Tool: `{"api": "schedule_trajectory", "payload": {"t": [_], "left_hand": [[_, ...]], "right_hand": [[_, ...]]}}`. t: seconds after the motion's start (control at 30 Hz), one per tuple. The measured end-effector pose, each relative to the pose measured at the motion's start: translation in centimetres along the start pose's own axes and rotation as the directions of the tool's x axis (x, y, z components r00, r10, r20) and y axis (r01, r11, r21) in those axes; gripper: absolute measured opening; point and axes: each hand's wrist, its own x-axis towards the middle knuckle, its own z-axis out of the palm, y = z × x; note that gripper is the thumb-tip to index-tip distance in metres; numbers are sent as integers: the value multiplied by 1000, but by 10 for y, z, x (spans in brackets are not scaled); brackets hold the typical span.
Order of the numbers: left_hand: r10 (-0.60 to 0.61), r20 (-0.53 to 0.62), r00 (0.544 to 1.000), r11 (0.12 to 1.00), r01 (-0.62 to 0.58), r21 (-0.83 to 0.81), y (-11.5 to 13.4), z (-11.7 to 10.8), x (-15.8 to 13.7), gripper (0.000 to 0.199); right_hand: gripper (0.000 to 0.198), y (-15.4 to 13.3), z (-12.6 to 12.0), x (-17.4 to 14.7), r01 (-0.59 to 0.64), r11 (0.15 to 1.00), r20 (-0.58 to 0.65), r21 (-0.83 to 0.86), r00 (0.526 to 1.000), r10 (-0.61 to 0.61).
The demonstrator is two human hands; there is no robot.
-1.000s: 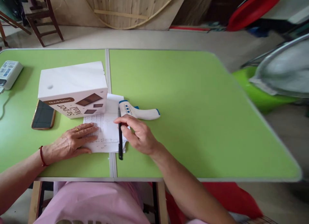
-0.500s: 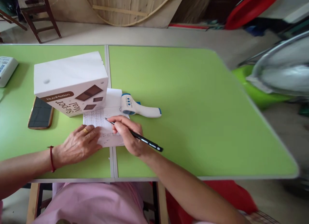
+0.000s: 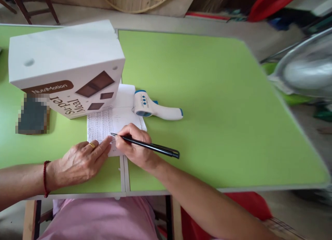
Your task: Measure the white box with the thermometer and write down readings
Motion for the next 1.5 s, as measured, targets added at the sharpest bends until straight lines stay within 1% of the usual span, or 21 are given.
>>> {"api": "schedule_trajectory", "payload": {"t": [0.13, 0.27, 0.43, 0.57, 0.63, 0.8, 0.87, 1.0, 1.23, 1.33, 1.5], "left_hand": [[-7, 12, 1000, 1000, 7, -24, 0, -1, 1, 39], [-14, -33, 999, 1000, 14, -3, -1, -2, 3, 37], [-3, -18, 1000, 1000, 4, 18, -1, -2, 3, 37], [-10, -45, 999, 1000, 10, -4, 0, -2, 3, 36], [-12, -52, 999, 1000, 11, -11, 0, -2, 3, 36], [6, 2, 1000, 1000, -6, -8, -1, -2, 2, 37], [7, 3, 1000, 1000, -6, -13, -1, -2, 2, 38], [0, -7, 1000, 1000, 0, -22, -1, -2, 2, 38], [-1, -56, 998, 1000, 2, 13, -2, -1, 2, 30], [2, -43, 999, 1000, -1, 22, -1, -1, 2, 31], [7, -31, 1000, 1000, -6, 26, -2, -2, 2, 33]], "right_hand": [[15, 2, 1, 0, 27, 999, 41, -32, 999, -25], [16, 3, 2, 0, 47, 998, 33, -31, 998, -46], [16, 3, 1, -1, 27, 999, 55, -34, 998, -25], [16, 3, 1, 0, 32, 999, 68, -35, 997, -30], [16, 3, 1, 0, 43, 999, 66, -27, 997, -42], [17, 3, 1, 1, 43, 999, 70, -28, 997, -41], [16, 3, 1, 1, 42, 999, 69, -24, 997, -40], [16, 3, 1, 1, 42, 999, 74, -11, 996, -41], [16, 3, 1, 0, 39, 998, 28, -58, 999, -37], [17, 3, 1, 0, 37, 998, 39, -51, 999, -35], [17, 4, 0, 0, 67, 998, 57, -12, 996, -66]]}}
